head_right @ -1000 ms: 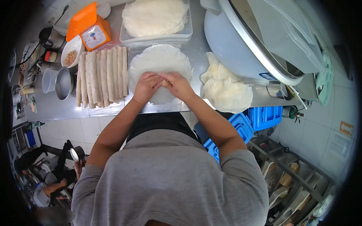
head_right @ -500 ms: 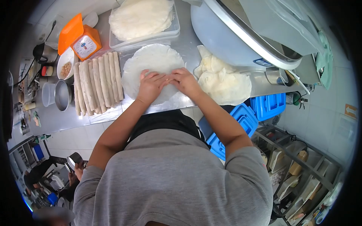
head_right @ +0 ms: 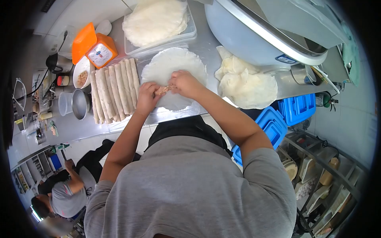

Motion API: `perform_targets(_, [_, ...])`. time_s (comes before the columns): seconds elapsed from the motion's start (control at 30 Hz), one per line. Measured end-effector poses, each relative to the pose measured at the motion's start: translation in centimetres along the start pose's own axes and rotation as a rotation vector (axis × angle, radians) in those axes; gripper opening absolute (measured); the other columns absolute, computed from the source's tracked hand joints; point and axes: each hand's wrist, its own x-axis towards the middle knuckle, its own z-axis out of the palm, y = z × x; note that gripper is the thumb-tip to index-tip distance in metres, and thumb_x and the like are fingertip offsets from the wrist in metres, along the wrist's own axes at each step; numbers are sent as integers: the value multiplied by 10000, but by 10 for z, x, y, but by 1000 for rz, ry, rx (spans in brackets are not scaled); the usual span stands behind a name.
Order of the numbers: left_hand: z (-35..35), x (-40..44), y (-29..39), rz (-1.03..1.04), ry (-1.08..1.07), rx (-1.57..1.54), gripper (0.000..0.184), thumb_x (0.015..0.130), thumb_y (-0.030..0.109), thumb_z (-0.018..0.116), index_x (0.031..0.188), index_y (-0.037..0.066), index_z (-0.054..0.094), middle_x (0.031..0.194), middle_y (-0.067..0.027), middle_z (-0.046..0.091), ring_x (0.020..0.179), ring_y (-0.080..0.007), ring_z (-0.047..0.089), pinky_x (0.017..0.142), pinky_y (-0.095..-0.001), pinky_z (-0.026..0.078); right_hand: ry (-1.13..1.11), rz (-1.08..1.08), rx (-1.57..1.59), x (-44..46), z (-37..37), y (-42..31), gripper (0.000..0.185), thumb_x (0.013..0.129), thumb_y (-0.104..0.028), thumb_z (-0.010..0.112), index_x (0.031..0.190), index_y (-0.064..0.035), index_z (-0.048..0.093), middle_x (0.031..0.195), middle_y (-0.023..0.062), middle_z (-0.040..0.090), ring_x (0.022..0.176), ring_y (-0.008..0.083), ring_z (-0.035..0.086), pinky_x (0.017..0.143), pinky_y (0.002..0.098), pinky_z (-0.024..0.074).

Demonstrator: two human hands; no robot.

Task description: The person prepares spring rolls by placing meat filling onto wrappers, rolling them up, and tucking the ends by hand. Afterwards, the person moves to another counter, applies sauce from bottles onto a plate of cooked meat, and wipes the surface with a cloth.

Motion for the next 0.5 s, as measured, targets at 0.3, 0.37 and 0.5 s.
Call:
perform_targets(0.3, [3, -9, -12, 176, 122, 42, 347, 750, 185, 762, 1065, 61, 686, 1002, -118, 694, 980, -294, 624, 870, -417, 474, 64, 111, 68, 10, 12, -14, 455, 753, -248, 744, 1159, -73, 642, 1077, 162, 627, 1013, 344, 571, 912, 418, 451])
perform_targets(0.37, [-6, -11, -8, 42, 79, -7, 425, 762, 196, 757, 1152, 74, 643, 1055, -129, 673, 1015, -307, 608, 893, -432, 468, 90, 48, 34, 23, -3, -33, 504, 783, -231, 720, 1236, -56, 588, 1151, 196, 608, 1082, 368, 551, 946, 426, 443])
perform_targets(0.5, [-29, -17, 12, 14, 178, -58, 527, 792, 175, 738, 1279, 89, 555, 1200, -143, 605, 1109, -324, 561, 929, -424, 457, 168, -27, 58, 88, -20, -79, 415, 801, -158, 706, 1192, -57, 609, 1166, 163, 607, 1078, 344, 559, 932, 413, 456])
